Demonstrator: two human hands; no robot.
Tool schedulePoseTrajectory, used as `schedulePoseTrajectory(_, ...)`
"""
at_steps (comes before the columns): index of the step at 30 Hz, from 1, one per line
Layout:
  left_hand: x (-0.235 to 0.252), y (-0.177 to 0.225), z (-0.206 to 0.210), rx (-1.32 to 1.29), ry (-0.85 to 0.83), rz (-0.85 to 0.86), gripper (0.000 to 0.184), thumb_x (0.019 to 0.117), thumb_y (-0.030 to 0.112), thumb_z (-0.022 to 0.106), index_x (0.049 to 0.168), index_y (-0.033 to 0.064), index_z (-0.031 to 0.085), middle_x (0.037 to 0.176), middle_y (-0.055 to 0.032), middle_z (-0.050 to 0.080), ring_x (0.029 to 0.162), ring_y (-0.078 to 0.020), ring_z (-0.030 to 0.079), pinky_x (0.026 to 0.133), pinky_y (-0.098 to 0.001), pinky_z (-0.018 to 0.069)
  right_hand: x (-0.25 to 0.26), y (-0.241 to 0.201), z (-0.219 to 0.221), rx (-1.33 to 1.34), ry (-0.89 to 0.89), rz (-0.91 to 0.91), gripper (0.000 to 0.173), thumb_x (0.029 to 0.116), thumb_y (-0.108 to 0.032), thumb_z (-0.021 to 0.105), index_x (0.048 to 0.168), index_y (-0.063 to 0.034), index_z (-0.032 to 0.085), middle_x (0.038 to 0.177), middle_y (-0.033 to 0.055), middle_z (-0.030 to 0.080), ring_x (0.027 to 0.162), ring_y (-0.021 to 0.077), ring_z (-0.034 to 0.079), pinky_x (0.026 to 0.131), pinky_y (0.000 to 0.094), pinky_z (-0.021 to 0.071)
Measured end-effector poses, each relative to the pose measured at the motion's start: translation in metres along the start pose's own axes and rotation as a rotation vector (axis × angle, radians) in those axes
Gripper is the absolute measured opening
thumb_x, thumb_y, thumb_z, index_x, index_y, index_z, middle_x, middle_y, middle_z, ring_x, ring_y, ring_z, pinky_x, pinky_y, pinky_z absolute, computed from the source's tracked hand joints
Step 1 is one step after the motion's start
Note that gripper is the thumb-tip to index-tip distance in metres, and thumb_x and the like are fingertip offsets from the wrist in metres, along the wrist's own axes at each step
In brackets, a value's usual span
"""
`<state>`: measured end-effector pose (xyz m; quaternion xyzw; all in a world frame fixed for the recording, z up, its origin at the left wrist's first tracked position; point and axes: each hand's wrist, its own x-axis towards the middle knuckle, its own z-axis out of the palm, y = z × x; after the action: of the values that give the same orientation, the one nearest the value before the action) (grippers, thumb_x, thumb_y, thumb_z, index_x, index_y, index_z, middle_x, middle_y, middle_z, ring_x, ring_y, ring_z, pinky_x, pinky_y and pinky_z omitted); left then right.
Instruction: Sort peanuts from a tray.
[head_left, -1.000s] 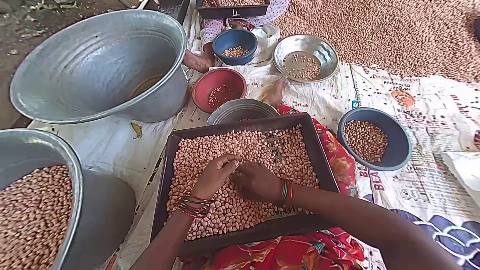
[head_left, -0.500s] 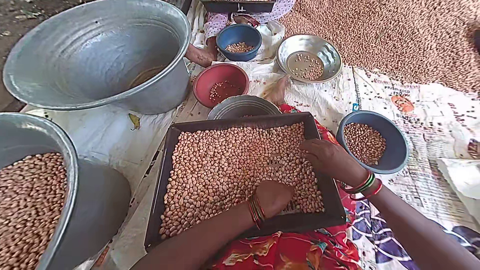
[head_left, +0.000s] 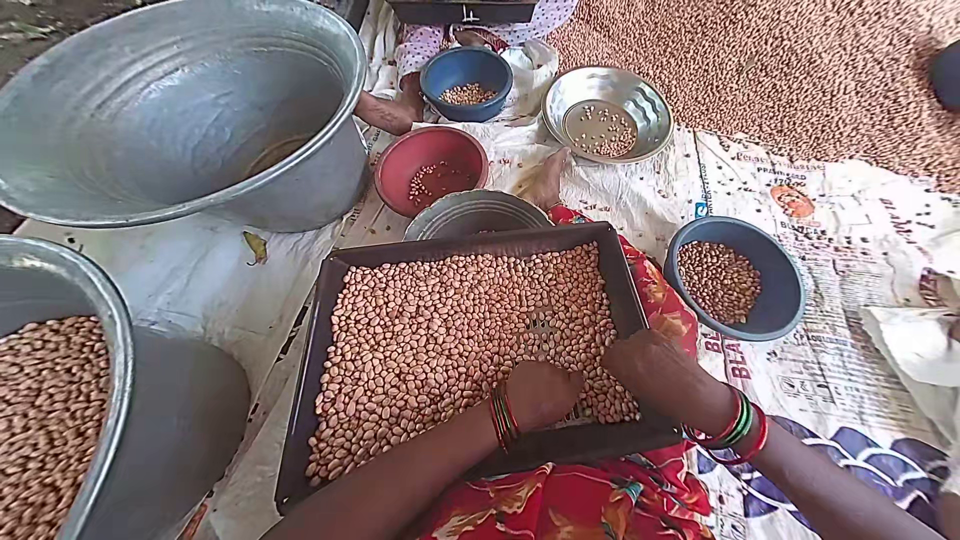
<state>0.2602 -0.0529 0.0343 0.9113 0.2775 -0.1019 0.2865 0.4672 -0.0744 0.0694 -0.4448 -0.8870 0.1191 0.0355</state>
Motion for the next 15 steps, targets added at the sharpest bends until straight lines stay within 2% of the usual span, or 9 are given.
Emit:
schedulePoseTrajectory(1, -0.002, 0.000, 0.003, 0.014, 0.038, 0.009, 0.029, 0.1066, 0.009, 0.042, 0.110, -0.0085, 0.065, 0.093, -0.0274, 0.071, 0.089, -0.0465, 0.072, 0.068, -0.0582, 0.0560, -0.001, -0.001, 0.003, -0.016, 0.047, -0.013, 0.011, 0.0887, 0.004, 0.063, 0.080, 0.0032, 0.071, 0.070, 0.0193, 0.068, 0.065, 0.0396, 0.070, 0.062, 0.0548, 0.0555)
schedulePoseTrajectory(3, -0.006, -0.001, 0.012, 0.055, 0.150, 0.028, 0.026, 0.1040, 0.007, 0.046, 0.104, -0.0074, 0.067, 0.086, -0.0249, 0.071, 0.081, -0.0435, 0.073, 0.062, -0.0546, 0.0568, -0.004, 0.002, 0.004, -0.031, 0.278, 0.020, 0.015, 0.0884, -0.001, 0.059, 0.081, 0.0021, 0.072, 0.070, 0.0179, 0.069, 0.065, 0.0374, 0.071, 0.060, 0.0513, 0.0570)
schedulePoseTrajectory(5, -0.011, -0.002, 0.016, 0.017, 0.172, -0.010, 0.027, 0.1050, 0.010, 0.047, 0.109, -0.0058, 0.068, 0.087, -0.0244, 0.071, 0.081, -0.0431, 0.074, 0.063, -0.0549, 0.0571, -0.012, 0.004, -0.006, 0.083, 0.432, 0.260, 0.024, 0.0962, -0.007, 0.054, 0.098, 0.0058, 0.075, 0.089, 0.0217, 0.075, 0.081, 0.0373, 0.075, 0.073, 0.0503, 0.0598)
schedulePoseTrajectory(6, -0.012, -0.005, 0.019, -0.020, 0.200, -0.031, 0.028, 0.1050, 0.013, 0.048, 0.109, -0.0042, 0.070, 0.085, -0.0235, 0.072, 0.079, -0.0424, 0.074, 0.062, -0.0551, 0.0575, -0.017, 0.005, -0.010, 0.197, 0.464, 0.419, 0.027, 0.0986, -0.008, 0.052, 0.104, 0.0064, 0.074, 0.094, 0.0208, 0.075, 0.084, 0.0314, 0.074, 0.076, 0.0446, 0.0587)
schedulePoseTrajectory(8, -0.014, -0.007, 0.002, -0.160, 0.033, -0.146, 0.035, 0.1097, 0.020, 0.042, 0.126, -0.0027, 0.064, 0.099, -0.0269, 0.072, 0.094, -0.0464, 0.072, 0.079, -0.0607, 0.0547, -0.030, 0.006, -0.010, 0.572, 0.365, 0.738, 0.026, 0.1046, -0.008, 0.047, 0.114, 0.0063, 0.067, 0.097, 0.0134, 0.070, 0.083, 0.0138, 0.068, 0.077, 0.0310, 0.0563)
schedulePoseTrajectory(10, -0.015, -0.014, -0.013, -0.231, -0.043, -0.218, 0.038, 0.1112, 0.023, 0.039, 0.131, -0.0008, 0.062, 0.107, -0.0273, 0.071, 0.101, -0.0468, 0.070, 0.085, -0.0618, 0.0524, -0.038, 0.003, 0.001, 0.954, 0.266, 0.958, 0.026, 0.1098, -0.014, 0.040, 0.114, 0.0005, 0.061, 0.090, 0.0022, 0.065, 0.077, 0.0034, 0.065, 0.071, 0.0245, 0.0555)
schedulePoseTrajectory(12, -0.016, -0.019, -0.021, -0.286, -0.056, -0.244, 0.039, 0.1113, 0.024, 0.039, 0.132, -0.0007, 0.062, 0.110, -0.0263, 0.071, 0.104, -0.0448, 0.069, 0.089, -0.0608, 0.0513, -0.044, -0.002, 0.008, 1.226, 0.284, 1.031, 0.033, 0.1115, -0.020, 0.033, 0.121, -0.0032, 0.059, 0.092, -0.0011, 0.069, 0.081, 0.0042, 0.069, 0.074, 0.0255, 0.0593)
schedulePoseTrajectory(15, -0.014, -0.017, -0.028, -0.393, -0.054, -0.214, 0.038, 0.1107, 0.022, 0.042, 0.132, -0.0010, 0.062, 0.111, -0.0255, 0.070, 0.104, -0.0421, 0.069, 0.092, -0.0595, 0.0502, -0.048, -0.008, 0.008, 1.490, 0.332, 0.962, 0.032, 0.1110, -0.025, 0.031, 0.123, -0.0086, 0.055, 0.096, -0.0033, 0.073, 0.088, 0.0064, 0.073, 0.080, 0.0266, 0.0617)
